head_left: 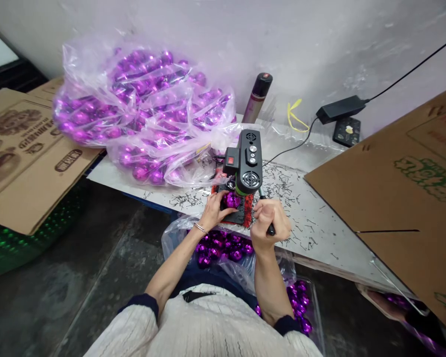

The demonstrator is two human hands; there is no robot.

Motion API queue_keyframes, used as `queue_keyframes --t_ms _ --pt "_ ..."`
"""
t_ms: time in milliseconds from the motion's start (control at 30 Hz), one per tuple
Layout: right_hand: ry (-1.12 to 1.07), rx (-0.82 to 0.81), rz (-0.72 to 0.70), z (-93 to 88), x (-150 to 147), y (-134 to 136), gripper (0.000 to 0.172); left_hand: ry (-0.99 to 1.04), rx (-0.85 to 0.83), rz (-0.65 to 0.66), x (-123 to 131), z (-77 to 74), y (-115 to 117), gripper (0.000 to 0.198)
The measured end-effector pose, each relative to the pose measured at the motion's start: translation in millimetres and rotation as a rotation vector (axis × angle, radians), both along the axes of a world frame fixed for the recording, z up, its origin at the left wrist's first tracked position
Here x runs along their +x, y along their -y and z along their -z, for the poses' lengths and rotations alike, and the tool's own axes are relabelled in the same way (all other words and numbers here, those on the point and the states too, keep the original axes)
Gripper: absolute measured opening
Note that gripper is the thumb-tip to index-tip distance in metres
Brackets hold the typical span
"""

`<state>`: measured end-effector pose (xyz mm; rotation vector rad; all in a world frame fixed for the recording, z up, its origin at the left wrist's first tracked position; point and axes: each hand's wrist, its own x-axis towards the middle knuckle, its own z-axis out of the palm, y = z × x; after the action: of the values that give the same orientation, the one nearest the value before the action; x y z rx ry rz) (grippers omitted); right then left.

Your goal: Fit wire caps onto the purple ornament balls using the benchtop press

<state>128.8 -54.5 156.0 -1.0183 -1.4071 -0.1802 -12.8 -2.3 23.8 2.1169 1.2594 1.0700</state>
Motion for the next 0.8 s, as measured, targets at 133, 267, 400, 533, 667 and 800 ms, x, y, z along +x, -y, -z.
queue_keyframes --t_ms 133,267,400,533,667,800 --pt "0.011 0.006 -0.003 1.3 0 1 0.027 -0.047 0.053 0.049 -6 3.0 6 0.067" --pt "0.032 -0.001 0.002 2.3 1 2 0.027 -0.09 0.033 0.014 -4 0.6 8 0.065" --pt "0.06 -0.019 0.004 3.0 2 4 0.027 -0.099 0.004 -0.05 2 -7.7 3 0.06" --pt "0.039 -0.017 -0.012 4.0 3 4 0.026 -0.094 0.001 -0.03 4 -11.0 2 0.059" --pt "0.036 -0.012 -0.016 5.1 3 4 0.026 -0.077 0.017 -0.029 6 -5.0 4 0.06" --pt "0.037 -0.014 -0.016 4.5 3 5 0.026 0.0 0.038 -0.082 12 3.7 3 0.055"
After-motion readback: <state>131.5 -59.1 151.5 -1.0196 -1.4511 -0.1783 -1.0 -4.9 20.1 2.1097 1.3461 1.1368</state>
